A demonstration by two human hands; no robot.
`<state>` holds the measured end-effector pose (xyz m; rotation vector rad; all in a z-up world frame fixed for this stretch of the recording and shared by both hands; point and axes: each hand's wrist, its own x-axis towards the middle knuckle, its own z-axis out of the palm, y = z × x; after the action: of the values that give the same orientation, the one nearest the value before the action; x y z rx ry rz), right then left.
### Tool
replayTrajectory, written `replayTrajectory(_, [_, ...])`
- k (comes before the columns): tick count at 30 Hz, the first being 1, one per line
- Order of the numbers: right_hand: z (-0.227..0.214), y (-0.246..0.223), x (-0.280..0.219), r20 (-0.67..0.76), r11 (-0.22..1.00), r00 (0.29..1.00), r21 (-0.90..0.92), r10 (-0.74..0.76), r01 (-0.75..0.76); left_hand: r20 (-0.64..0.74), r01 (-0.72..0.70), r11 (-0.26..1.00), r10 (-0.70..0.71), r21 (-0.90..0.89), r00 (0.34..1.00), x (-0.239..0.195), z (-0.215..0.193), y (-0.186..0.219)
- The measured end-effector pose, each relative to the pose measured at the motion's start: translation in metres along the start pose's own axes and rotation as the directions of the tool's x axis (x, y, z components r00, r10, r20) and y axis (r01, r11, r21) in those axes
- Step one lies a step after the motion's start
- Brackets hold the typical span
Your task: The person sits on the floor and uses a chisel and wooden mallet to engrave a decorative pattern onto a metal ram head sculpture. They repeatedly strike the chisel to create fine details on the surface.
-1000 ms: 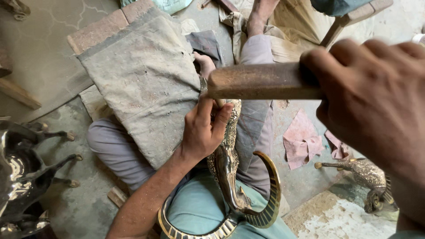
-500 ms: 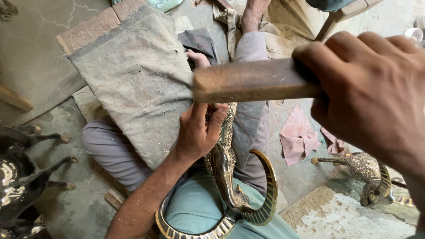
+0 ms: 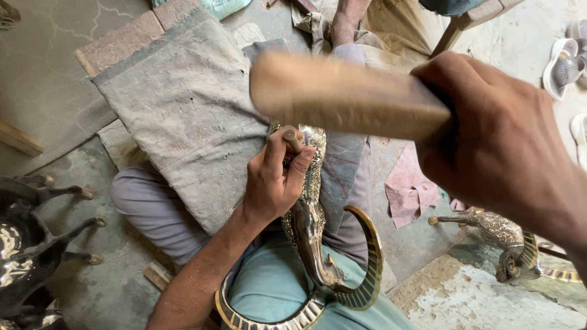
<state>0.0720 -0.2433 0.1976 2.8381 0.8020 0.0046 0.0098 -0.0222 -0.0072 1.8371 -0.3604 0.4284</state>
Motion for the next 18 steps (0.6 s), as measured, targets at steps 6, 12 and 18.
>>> replayTrajectory(6, [0.005, 0.001, -0.003, -0.042, 0.996, 0.999, 0.084, -0.029, 0.033, 0.015, 0.017, 1.000, -0.017, 0.023, 1.000, -0.002, 0.001, -0.002])
replayTrajectory(12, [0.015, 0.009, -0.004, -0.058, 0.993, 0.998, 0.111, -0.026, 0.032, 0.016, 0.000, 1.000, 0.000, 0.001, 1.000, -0.003, 0.000, -0.001])
replayTrajectory(18, [0.027, 0.016, -0.005, -0.119, 0.979, 0.990, 0.182, -0.071, 0.092, 0.033, 0.008, 1.000, -0.008, 0.005, 0.999, -0.004, 0.000, -0.001])
